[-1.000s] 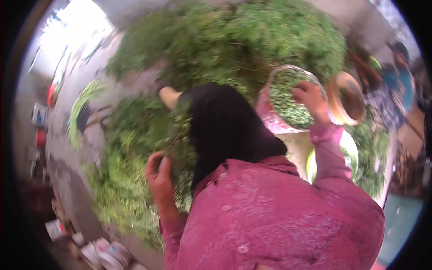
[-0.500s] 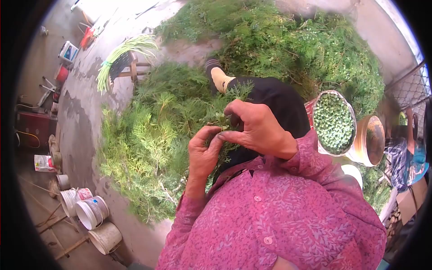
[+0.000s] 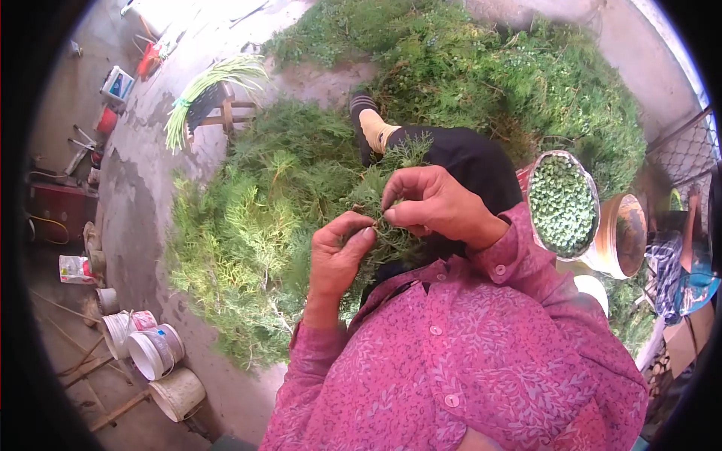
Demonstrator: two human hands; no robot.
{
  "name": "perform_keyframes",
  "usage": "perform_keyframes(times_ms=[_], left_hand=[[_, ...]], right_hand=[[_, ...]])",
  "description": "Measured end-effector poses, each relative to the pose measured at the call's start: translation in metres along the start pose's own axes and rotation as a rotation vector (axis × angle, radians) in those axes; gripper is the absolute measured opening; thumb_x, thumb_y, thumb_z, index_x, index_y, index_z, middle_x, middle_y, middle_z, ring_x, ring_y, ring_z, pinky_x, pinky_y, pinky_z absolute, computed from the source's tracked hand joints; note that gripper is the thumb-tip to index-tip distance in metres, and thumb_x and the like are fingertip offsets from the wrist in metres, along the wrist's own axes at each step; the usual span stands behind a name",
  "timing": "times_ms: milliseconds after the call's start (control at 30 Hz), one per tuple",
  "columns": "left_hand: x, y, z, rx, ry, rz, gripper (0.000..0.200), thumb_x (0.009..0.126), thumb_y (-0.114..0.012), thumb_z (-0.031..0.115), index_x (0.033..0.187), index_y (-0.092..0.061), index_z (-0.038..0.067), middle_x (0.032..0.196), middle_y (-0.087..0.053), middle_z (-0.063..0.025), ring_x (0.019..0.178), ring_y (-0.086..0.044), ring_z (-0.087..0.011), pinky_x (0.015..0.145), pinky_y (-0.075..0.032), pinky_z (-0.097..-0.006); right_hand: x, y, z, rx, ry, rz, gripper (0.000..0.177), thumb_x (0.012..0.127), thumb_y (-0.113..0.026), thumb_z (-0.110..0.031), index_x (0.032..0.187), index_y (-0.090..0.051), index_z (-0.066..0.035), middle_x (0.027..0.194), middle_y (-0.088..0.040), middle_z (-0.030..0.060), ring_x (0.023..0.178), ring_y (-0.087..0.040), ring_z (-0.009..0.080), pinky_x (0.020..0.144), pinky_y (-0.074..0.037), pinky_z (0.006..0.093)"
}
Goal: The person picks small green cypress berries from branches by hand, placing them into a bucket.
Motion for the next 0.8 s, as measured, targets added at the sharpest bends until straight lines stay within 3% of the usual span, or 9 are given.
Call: perform_keyframes(times_ms=[67,200,267,333,400,533,600,733,800], left_hand=[[-0.001,0.003,0.007,-0.035,0.024,-0.009,0.007,0.079,-0.06,0.001,0.086,-0.06,-0.001,0.077,-0.054,0.0015,0.074,-0.05,-0.0052,0.065,-0.04,-0.0191],[-0.004,0.006,0.01,-0.089,0.03,-0.069,0.006,0.078,-0.061,0.003,0.083,-0.061,0.0,0.077,-0.056,0.0003,0.07,-0.052,-0.0061,0.064,-0.042,-0.0188],[-0.006,0.012,0.009,-0.209,0.147,0.073,0.004,0.076,-0.062,0.003,0.08,-0.061,0.002,0.08,-0.059,-0.0029,0.066,-0.055,-0.0092,0.06,-0.046,-0.0207],[-0.006,0.029,-0.003,-0.209,0.125,0.155,0.006,0.076,-0.061,0.003,0.081,-0.059,0.003,0.082,-0.06,-0.0065,0.064,-0.057,-0.013,0.057,-0.049,-0.0244],[-0.005,0.035,-0.002,-0.424,0.066,0.198,0.008,0.078,-0.055,0.009,0.084,-0.055,0.003,0.069,-0.052,-0.0067,0.052,-0.047,-0.0131,0.046,-0.041,-0.0268],[0.006,0.039,-0.001,-0.601,-0.034,0.035,0.014,0.079,-0.056,0.017,0.083,-0.054,0.003,0.067,-0.049,-0.0058,0.048,-0.041,-0.013,0.042,-0.034,-0.027],[0.004,0.041,0.0,-0.601,-0.048,0.066,0.017,0.08,-0.056,0.02,0.082,-0.053,0.004,0.067,-0.048,-0.0053,0.047,-0.039,-0.0126,0.042,-0.032,-0.0269],[0.002,0.057,-0.002,-0.596,-0.098,0.077,0.025,0.085,-0.051,0.029,0.082,-0.052,0.004,0.067,-0.045,-0.0042,0.046,-0.036,-0.0115,0.041,-0.03,-0.0266],[0.001,0.055,0.001,-0.59,-0.118,0.076,0.027,0.087,-0.047,0.03,0.081,-0.052,0.004,0.067,-0.044,-0.0038,0.046,-0.035,-0.0113,0.041,-0.03,-0.0266]], right_hand=[[-0.001,0.003,0.002,0.386,-0.146,-0.225,0.009,0.078,-0.059,-0.003,0.086,-0.056,-0.002,0.065,-0.052,-0.0011,0.045,-0.042,0.0039,0.039,-0.031,0.0176],[-0.006,0.0,0.004,0.7,-0.235,-0.381,0.009,0.078,-0.054,-0.003,0.086,-0.056,-0.001,0.058,-0.049,0.0005,0.04,-0.037,0.0054,0.036,-0.027,0.0191],[-0.02,0.009,-0.012,0.794,-0.14,-0.474,0.01,0.08,-0.052,-0.004,0.088,-0.056,0.0,0.058,-0.047,0.0015,0.04,-0.033,0.0053,0.036,-0.025,0.0189],[-0.03,0.024,-0.033,0.713,0.079,-0.418,0.011,0.082,-0.051,-0.007,0.089,-0.055,0.0,0.059,-0.048,0.0029,0.041,-0.034,0.0055,0.036,-0.025,0.0186],[-0.024,0.034,-0.042,0.742,0.109,-0.313,0.012,0.083,-0.049,-0.008,0.091,-0.054,-0.001,0.064,-0.051,0.0047,0.043,-0.038,0.0056,0.036,-0.027,0.0178],[-0.011,0.03,-0.023,0.687,-0.022,-0.166,0.013,0.087,-0.049,-0.014,0.092,-0.054,-0.003,0.076,-0.056,0.0062,0.048,-0.043,0.0054,0.038,-0.032,0.0157],[-0.001,0.028,-0.004,0.662,0.001,-0.164,0.012,0.088,-0.05,-0.015,0.091,-0.054,-0.003,0.074,-0.055,0.0041,0.048,-0.043,0.0049,0.038,-0.031,0.0157],[0.016,0.03,0.012,0.374,-0.019,-0.041,0.015,0.085,-0.056,-0.017,0.089,-0.054,-0.003,0.066,-0.05,-0.0009,0.048,-0.042,0.0033,0.039,-0.028,0.0161],[0.023,0.029,0.005,0.065,-0.042,0.005,0.023,0.079,-0.062,-0.022,0.082,-0.057,0.0,0.061,-0.053,0.0034,0.048,-0.048,0.0095,0.042,-0.037,0.0226]])
Point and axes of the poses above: each hand's wrist, its own x-axis towards the middle knuckle, its own y-axis out of the back of the hand, z = x × y, the point moved 1 cm from there along x, towards the middle knuckle
